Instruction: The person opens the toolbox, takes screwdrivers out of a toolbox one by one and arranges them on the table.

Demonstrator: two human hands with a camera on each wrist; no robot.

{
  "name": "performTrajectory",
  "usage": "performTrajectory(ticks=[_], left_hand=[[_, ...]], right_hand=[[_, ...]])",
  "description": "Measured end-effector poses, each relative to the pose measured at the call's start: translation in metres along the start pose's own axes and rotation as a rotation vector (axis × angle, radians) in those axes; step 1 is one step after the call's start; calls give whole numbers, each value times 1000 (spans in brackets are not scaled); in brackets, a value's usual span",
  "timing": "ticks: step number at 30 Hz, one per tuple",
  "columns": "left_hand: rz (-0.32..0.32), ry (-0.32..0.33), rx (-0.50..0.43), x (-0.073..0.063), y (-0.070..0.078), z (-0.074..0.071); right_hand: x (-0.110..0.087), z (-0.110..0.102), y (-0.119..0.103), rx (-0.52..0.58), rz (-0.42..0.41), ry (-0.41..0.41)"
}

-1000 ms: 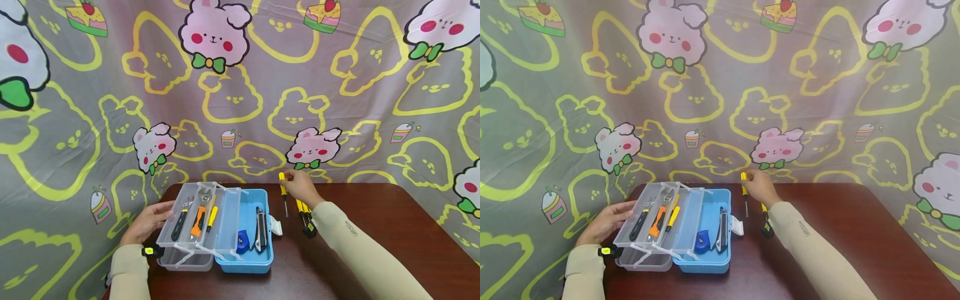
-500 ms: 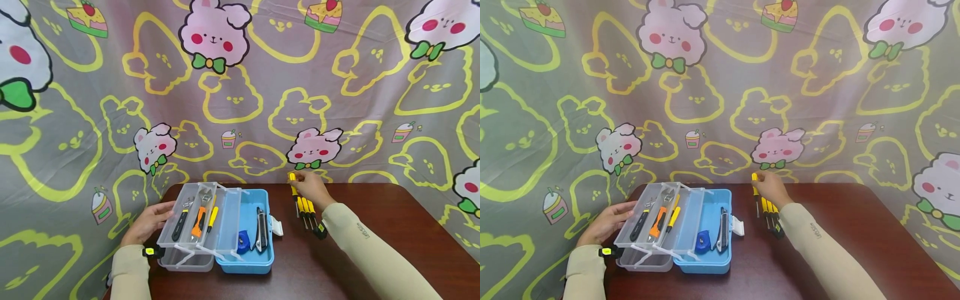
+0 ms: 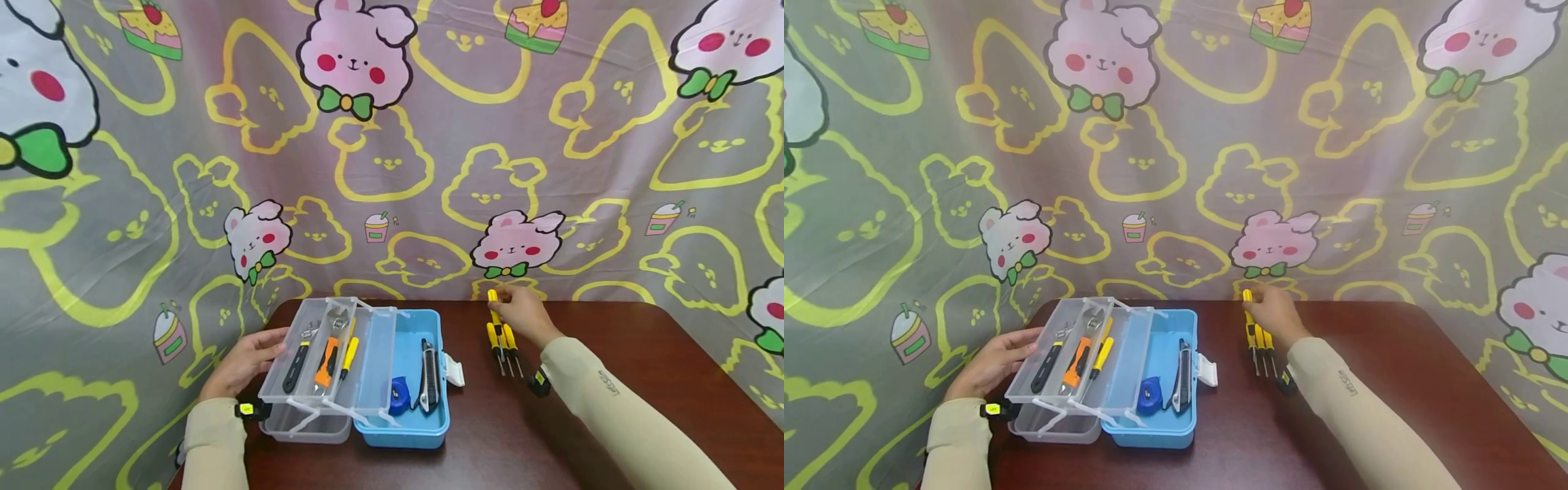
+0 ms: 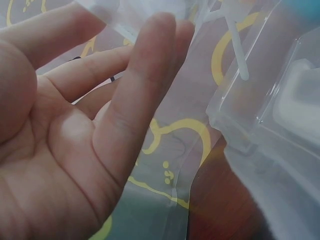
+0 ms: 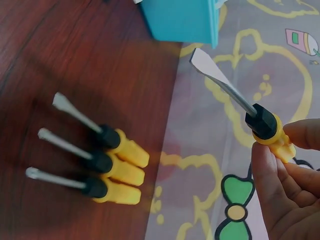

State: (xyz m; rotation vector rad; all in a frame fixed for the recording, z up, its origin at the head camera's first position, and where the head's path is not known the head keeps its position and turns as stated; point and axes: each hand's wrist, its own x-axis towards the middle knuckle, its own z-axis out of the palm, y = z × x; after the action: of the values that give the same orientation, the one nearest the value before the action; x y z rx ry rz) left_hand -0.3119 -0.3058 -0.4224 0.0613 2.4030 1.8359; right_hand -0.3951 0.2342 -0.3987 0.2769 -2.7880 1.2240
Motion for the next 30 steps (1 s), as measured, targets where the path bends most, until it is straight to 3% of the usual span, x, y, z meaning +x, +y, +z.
performTrajectory(ticks=[9,30], left_hand=[[-1,5,10,-1,1,1],[-6,8,-18,0,0,1]], right_hand=[[3,-2,23,-98,3,42],[5,-6,55,-110,56,4]])
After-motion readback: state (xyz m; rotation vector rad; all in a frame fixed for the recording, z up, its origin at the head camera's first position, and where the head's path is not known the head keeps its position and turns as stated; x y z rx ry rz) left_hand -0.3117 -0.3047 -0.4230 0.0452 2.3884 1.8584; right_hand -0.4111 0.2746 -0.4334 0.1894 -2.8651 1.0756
